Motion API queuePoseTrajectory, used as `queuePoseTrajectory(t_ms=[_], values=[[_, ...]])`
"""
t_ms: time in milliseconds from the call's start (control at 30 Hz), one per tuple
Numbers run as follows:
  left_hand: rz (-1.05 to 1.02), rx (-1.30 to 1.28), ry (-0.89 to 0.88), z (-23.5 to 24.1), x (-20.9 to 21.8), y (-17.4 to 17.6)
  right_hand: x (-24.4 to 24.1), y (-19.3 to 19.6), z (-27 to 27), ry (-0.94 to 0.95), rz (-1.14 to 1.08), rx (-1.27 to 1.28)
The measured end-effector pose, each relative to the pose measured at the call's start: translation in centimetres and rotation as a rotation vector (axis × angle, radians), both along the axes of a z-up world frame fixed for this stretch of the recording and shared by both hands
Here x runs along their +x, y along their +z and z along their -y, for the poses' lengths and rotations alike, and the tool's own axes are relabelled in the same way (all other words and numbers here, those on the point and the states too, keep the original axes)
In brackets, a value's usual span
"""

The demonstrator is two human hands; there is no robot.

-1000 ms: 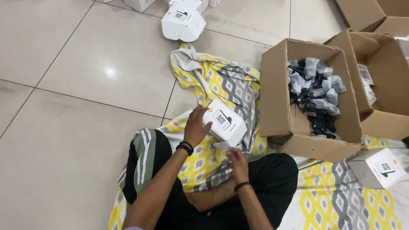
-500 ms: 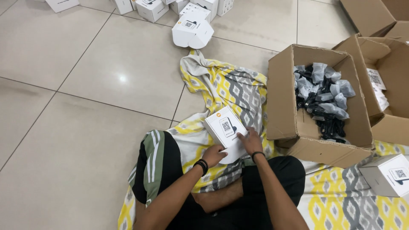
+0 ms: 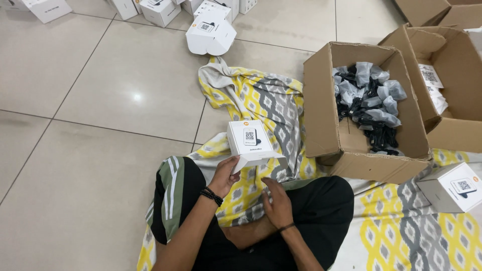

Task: The person sits on a patterned cloth on the floor and repeatedly packs small white boxes. They open each box, place a small wrapped item inside, close the box, and set it aside. A large cardboard box containing wrapped items is nearby.

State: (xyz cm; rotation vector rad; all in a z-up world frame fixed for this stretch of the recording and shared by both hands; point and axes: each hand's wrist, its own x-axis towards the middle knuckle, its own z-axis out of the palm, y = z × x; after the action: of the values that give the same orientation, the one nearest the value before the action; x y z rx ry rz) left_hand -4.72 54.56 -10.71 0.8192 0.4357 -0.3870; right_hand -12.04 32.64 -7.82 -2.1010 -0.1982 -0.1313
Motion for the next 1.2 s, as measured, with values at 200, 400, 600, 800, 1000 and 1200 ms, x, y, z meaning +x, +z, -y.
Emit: queuePoseTrajectory(t_ms=[200, 400, 600, 800, 1000, 1200], values=[[-0.054, -0.037, -0.001, -0.8, -0.6, -1.5, 6.6, -0.2, -3.6, 0.275, 0.428, -0.568], [-0.135, -0.003, -0.036, -0.9, -2.3, 0.2, 9.3, -5.3, -5.1, 0.361, 0.283, -0.879], [0.036, -0.142, 0.035, -1.3, -0.4, -0.6, 9.0, -3.4, -6.0, 0.377, 0.074, -0.997], [0.321, -0.253, 0.328, -1.8, 5.8, 15.3, 6.1, -1.8, -4.0, 0.301, 0.054, -1.085], [0.675, 1.078, -0.282, 3.0, 8.2, 7.1, 3.5, -2.1, -3.2, 0.165, -0.054, -0.977], [0.956, 1.956, -0.622, 6.6, 5.9, 0.7, 2.0, -4.1, -3.0, 0.145, -0.026, -0.951]])
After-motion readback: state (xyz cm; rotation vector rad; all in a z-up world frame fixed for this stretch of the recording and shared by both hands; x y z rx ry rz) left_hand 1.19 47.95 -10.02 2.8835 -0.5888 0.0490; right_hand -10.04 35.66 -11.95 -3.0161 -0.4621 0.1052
